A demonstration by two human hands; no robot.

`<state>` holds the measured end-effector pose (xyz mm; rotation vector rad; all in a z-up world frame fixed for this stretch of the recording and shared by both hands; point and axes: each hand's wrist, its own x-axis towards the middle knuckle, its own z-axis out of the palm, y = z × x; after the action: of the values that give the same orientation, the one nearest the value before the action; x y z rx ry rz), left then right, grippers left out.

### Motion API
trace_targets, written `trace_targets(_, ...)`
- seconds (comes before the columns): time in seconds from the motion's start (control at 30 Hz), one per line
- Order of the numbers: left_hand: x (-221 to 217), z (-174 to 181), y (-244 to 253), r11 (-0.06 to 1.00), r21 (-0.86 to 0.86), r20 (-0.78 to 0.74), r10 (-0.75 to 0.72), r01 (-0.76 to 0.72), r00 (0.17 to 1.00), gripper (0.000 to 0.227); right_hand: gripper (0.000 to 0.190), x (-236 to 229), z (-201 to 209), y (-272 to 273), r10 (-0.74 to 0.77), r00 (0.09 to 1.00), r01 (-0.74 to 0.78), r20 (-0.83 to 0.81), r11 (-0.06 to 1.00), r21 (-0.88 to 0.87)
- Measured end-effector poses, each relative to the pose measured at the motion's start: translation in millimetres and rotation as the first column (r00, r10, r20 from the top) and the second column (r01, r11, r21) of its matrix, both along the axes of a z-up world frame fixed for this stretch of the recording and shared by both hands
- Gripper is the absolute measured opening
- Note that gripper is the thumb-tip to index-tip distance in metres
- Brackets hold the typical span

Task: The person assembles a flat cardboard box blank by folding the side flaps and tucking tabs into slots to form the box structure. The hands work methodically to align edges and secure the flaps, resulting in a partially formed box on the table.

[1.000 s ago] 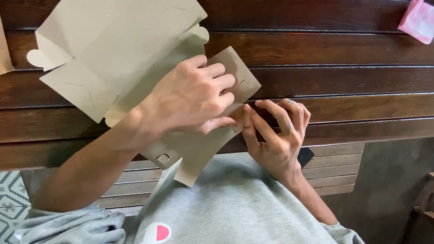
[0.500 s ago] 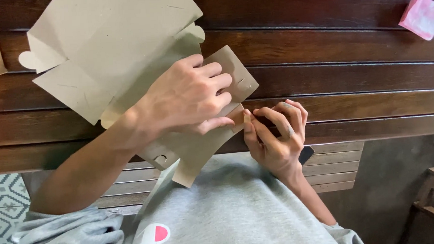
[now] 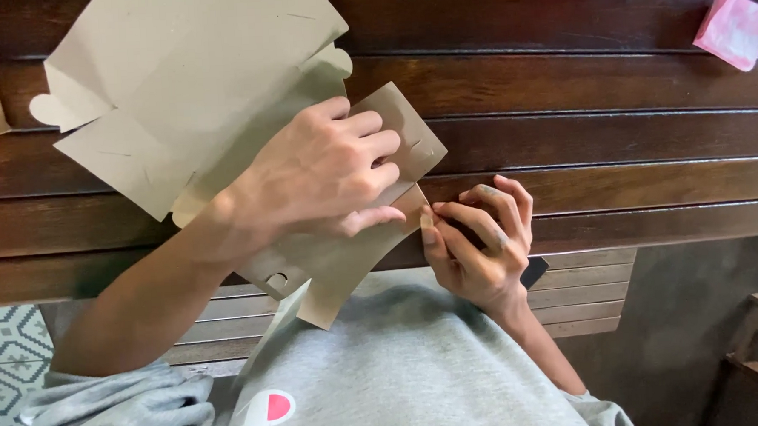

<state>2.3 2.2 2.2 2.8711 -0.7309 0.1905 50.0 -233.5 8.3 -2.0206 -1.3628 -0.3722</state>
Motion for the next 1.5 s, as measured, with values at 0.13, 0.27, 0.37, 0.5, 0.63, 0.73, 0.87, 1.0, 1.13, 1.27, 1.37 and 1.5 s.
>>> trace_targets(0.13,0,0,0,1.0,0.0,0.013,0.003,-0.003,1.0,0.066,0.021,-1,-3,1,-0.026,1.0,0.026,0.008,0.999,0.02)
trace_targets(0.27,0,-1,-1,1.0,0.013,0.016,0.006,-0.006,1.0,0.068,0.024,0,-3,-1,-0.049,0.999,0.049,-0.008,0.998,0.03)
trace_targets(0.37,-1,-1,-2,1.0,0.023,0.025,0.008,-0.009,1.0,0.065,0.023,-1,-2,-1,-0.047,0.999,0.047,-0.012,0.999,0.019)
trace_targets(0.5,0,1,-2,1.0,0.01,0.017,0.01,-0.01,1.0,0.063,0.017,-1,-1,-2,-0.033,0.999,0.033,0.017,0.999,0.016)
trace_targets(0.63,-2,-2,-2,1.0,0.024,0.021,0.017,-0.018,1.0,0.065,0.023,-3,-2,0,-0.035,0.999,0.035,0.019,0.999,0.029)
trace_targets(0.73,-2,-2,-2,1.0,0.013,0.013,0.0,0.0,1.0,0.065,0.027,-3,0,2,-0.045,0.999,0.044,0.023,0.999,0.027)
trace_targets(0.87,2,14,1,0.998,0.044,0.246,-0.058,0.049,0.968,0.046,0.029,-4,-2,2,-0.071,0.997,0.07,0.021,0.997,0.021)
trace_targets(1.0,2,16,0,0.991,0.133,0.266,-0.064,0.029,0.962,0.089,0.026,-7,-4,1,-0.098,0.995,0.098,0.019,0.995,0.012)
trace_targets(1.13,1,14,0,0.996,0.083,0.332,-0.06,0.034,0.941,0.081,0.025,-8,-6,0,-0.122,0.992,0.122,0.016,0.992,-0.016)
trace_targets(1.27,-1,27,-4,0.998,0.038,0.374,-0.062,0.052,0.925,0.037,0.021,-8,-1,0,-0.11,0.994,0.111,0.017,0.994,-0.02)
trace_targets(1.37,-2,27,-8,0.992,0.105,0.205,-0.097,0.076,0.974,0.079,0.029,-6,-1,-2,-0.097,0.993,0.102,0.07,0.992,-0.078)
trace_targets(1.5,4,30,-13,0.986,0.161,0.122,-0.058,0.038,0.991,0.107,0.034,-3,7,-8,-0.08,0.995,0.087,0.061,0.988,-0.13)
